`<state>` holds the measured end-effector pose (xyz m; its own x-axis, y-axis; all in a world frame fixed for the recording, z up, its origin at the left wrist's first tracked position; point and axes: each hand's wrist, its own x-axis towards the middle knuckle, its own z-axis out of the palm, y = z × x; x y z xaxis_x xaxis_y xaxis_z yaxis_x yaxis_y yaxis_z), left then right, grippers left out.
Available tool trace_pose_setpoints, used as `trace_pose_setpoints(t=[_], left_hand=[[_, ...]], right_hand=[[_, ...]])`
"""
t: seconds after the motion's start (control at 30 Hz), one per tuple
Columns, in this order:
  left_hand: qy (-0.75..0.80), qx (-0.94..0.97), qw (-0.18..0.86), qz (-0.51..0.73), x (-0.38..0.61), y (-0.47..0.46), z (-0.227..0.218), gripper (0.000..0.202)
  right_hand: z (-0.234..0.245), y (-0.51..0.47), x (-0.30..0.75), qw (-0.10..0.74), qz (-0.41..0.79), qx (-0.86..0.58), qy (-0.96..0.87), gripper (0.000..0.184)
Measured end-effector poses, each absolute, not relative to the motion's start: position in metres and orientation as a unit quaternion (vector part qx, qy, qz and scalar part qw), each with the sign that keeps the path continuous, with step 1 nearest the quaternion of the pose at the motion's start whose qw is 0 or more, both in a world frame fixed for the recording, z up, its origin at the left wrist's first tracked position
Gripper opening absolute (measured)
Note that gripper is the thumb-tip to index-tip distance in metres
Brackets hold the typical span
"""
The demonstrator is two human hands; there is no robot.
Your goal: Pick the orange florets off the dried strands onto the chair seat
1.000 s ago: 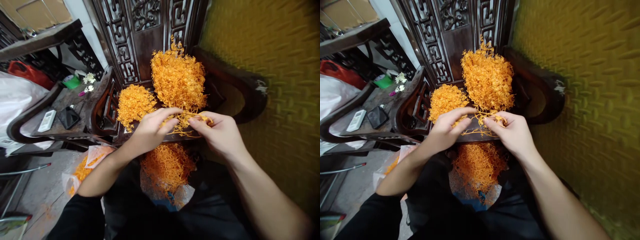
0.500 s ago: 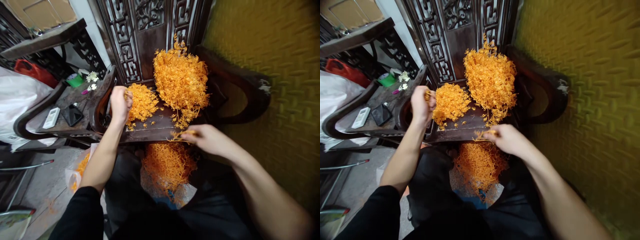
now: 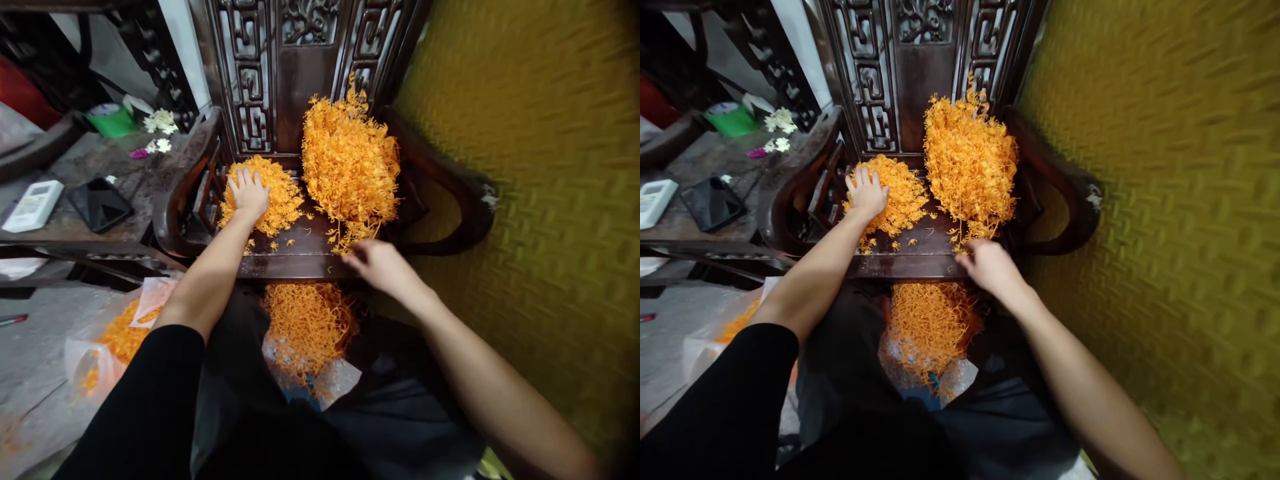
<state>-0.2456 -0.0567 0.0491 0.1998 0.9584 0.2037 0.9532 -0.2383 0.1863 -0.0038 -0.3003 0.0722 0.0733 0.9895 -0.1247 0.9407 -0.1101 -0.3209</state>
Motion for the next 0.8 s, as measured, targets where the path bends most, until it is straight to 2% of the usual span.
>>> trace_pose_setpoints(t=[0.07, 0.1, 0.13, 0.17, 0.23, 0.3, 0.37, 0.4, 0.47, 0.57, 0.67, 0.8], left_hand=[[0.594, 0.787, -0.003, 0.168, -0.230, -0.061, 0.053, 0.074], [0.576, 0.795, -0.005, 0.192, -0.217, -0.068, 0.058, 0.077], [0.552, 0.806, -0.001, 0.214, -0.202, -0.077, 0.063, 0.079], [0.525, 0.820, 0.012, 0.226, -0.183, -0.088, 0.067, 0.080], [0.447, 0.868, 0.055, 0.211, -0.142, -0.117, 0.070, 0.079], [0.393, 0.897, 0.126, 0.157, -0.102, -0.145, 0.065, 0.091], [0.365, 0.909, 0.168, 0.112, -0.071, -0.164, 0.053, 0.106], [0.357, 0.911, 0.172, 0.111, -0.060, -0.169, 0.047, 0.107], [0.359, 0.905, 0.164, 0.161, -0.051, -0.168, 0.039, 0.095], [0.396, 0.877, 0.134, 0.237, -0.069, -0.147, 0.034, 0.060], [0.487, 0.854, 0.100, 0.152, -0.104, -0.118, 0.028, 0.050], [0.444, 0.889, 0.101, 0.037, -0.135, -0.094, 0.005, 0.036]], right_hand=[[0.084, -0.273, 0.023, 0.193, 0.005, -0.767, -0.612, 0.044], [0.086, -0.259, 0.035, 0.221, -0.037, -0.776, -0.590, 0.055], [0.088, -0.246, 0.045, 0.226, -0.050, -0.787, -0.572, 0.066], [0.087, -0.234, 0.054, 0.216, -0.042, -0.799, -0.560, 0.070], [0.084, -0.218, 0.067, 0.199, -0.022, -0.819, -0.538, 0.053], [0.082, -0.213, 0.075, 0.212, -0.034, -0.822, -0.528, 0.034], [0.082, -0.220, 0.079, 0.243, -0.060, -0.811, -0.528, 0.031], [0.083, -0.225, 0.082, 0.255, -0.068, -0.806, -0.529, 0.034], [0.085, -0.238, 0.087, 0.268, -0.087, -0.803, -0.524, 0.037], [0.085, -0.254, 0.095, 0.274, -0.123, -0.808, -0.507, 0.038], [0.081, -0.260, 0.097, 0.279, -0.122, -0.808, -0.504, 0.039], [0.076, -0.261, 0.095, 0.310, -0.119, -0.790, -0.515, 0.038]])
